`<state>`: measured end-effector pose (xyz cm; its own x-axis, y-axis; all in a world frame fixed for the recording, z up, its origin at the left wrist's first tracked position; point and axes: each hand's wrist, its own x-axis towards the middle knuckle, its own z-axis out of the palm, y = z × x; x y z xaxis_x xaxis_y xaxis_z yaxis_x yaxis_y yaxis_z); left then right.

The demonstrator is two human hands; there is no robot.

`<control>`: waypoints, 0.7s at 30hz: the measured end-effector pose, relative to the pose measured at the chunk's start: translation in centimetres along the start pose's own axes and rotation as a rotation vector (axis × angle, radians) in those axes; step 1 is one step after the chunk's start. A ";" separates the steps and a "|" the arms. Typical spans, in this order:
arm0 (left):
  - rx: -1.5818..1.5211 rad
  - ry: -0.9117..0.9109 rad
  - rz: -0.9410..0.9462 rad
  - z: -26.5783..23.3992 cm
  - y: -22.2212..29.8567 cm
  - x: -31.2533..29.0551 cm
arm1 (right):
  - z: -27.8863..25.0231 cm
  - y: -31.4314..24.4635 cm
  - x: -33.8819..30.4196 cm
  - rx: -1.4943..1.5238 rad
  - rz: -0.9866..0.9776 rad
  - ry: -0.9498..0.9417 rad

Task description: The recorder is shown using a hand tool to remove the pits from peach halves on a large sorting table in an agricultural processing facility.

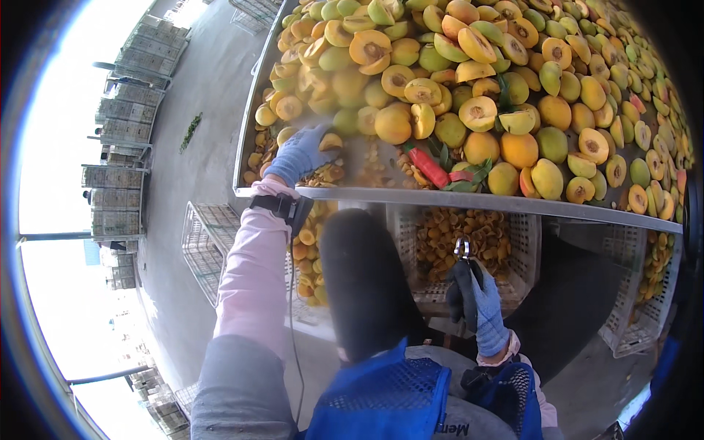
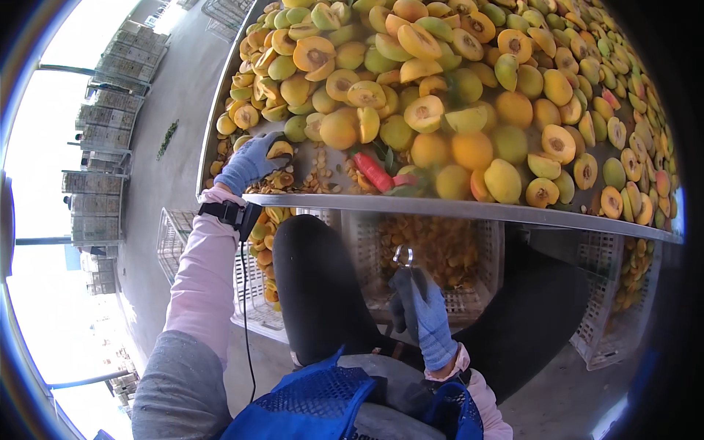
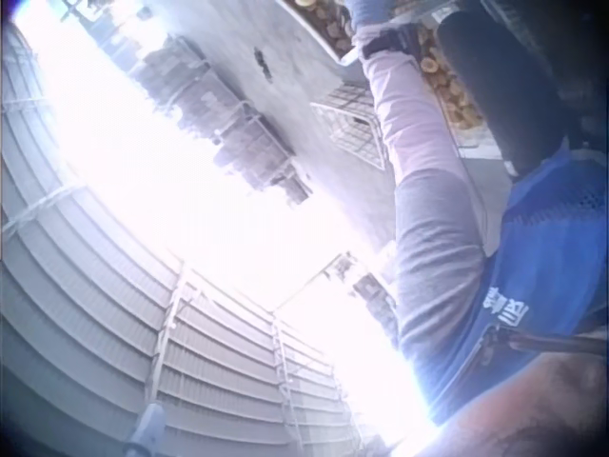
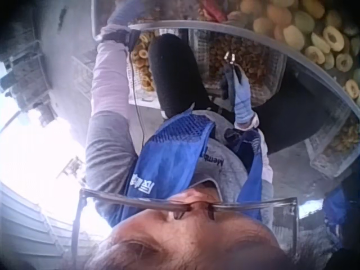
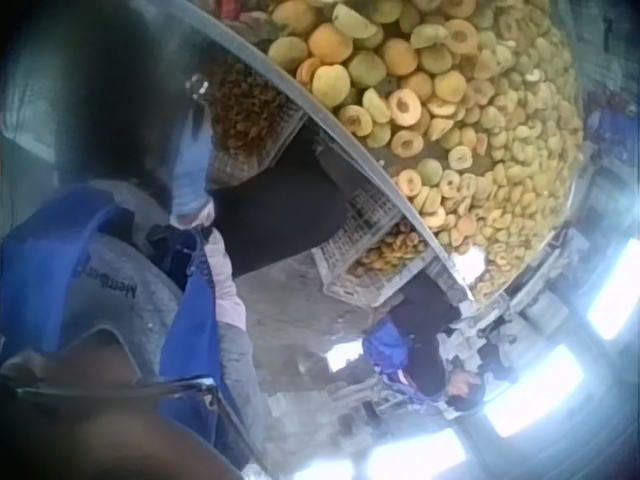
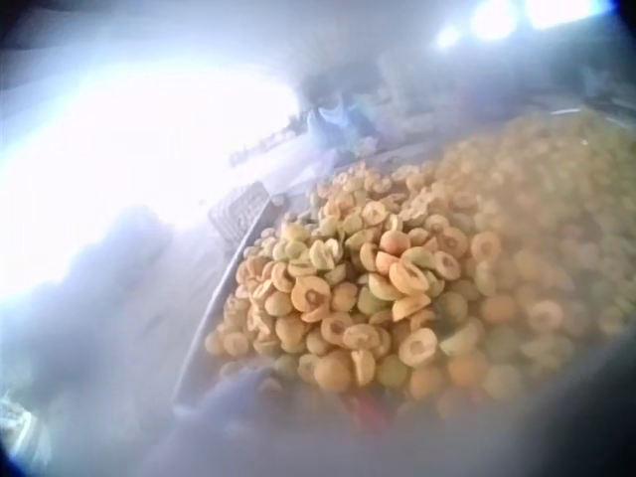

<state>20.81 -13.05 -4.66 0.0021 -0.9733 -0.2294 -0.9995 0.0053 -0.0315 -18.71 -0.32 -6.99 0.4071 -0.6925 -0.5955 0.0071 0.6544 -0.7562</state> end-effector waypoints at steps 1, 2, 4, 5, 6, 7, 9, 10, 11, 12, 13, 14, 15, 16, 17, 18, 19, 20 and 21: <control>-0.009 -0.010 0.009 -0.8 1.5 0.1 | -0.1 0.1 0.1 0.017 0.013 0.003; 0.050 -0.095 0.023 -1.7 2.9 0.1 | -0.2 0.2 0.1 0.018 0.024 0.014; 0.107 -0.182 0.051 -3.2 6.1 -0.5 | -0.3 0.3 0.7 0.043 0.051 0.023; -0.118 0.086 0.047 -3.4 7.6 -1.7 | 0.0 0.1 0.8 0.052 0.056 0.034; -0.353 0.349 0.038 -3.6 9.3 -3.0 | 0.2 -0.4 0.6 0.142 0.017 0.027; -0.537 0.402 0.022 -3.7 11.3 -4.0 | 0.6 -0.8 0.3 0.230 -0.023 0.024; -1.045 0.302 -0.073 -3.6 16.3 -6.4 | 1.3 -1.8 -0.8 0.292 -0.098 0.005; -1.046 0.425 0.038 -1.7 17.4 -7.3 | 1.9 -1.9 -1.1 0.352 -0.176 -0.037; -0.905 0.477 0.060 -0.2 19.0 -8.2 | 2.6 -1.8 -1.0 0.350 -0.169 -0.032; -0.763 0.526 0.083 0.8 20.5 -9.2 | 3.5 -1.6 -1.0 0.233 -0.301 -0.006; -0.842 0.450 0.002 0.0 22.6 -10.2 | 3.6 -1.4 -1.0 0.112 -0.432 0.021; -1.343 0.386 -0.123 0.5 24.1 -10.5 | 3.3 -1.4 -1.2 0.109 -0.426 0.028; -1.386 0.438 -0.120 0.9 25.2 -10.9 | 2.9 -1.8 -1.3 -0.029 -0.458 0.031; -1.428 0.491 -0.118 1.1 26.1 -11.4 | 2.6 -1.9 -1.6 -0.167 -0.488 0.032; -1.432 0.489 -0.117 1.2 26.7 -11.8 | 2.4 -0.9 -1.5 -0.191 -0.603 0.094; -1.387 0.537 -0.110 1.2 27.2 -12.2 | 2.2 -0.6 -1.7 -0.193 -0.604 0.096; -1.341 0.584 -0.104 1.2 27.5 -12.5 | 2.0 -0.5 -1.8 -0.208 -0.639 0.122; -1.341 0.585 -0.103 1.2 27.7 -12.7 | 1.9 -0.4 -2.0 -0.223 -0.674 0.147; -1.407 0.576 -0.144 1.2 27.9 -13.0 | 1.9 -0.3 -2.3 -0.223 -0.674 0.143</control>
<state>-7.06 0.02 -3.72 0.4187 -0.9023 0.1025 -0.2102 0.0135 0.9776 -17.90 1.62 -4.90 0.2565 -0.9665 0.0016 0.0215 0.0040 -0.9998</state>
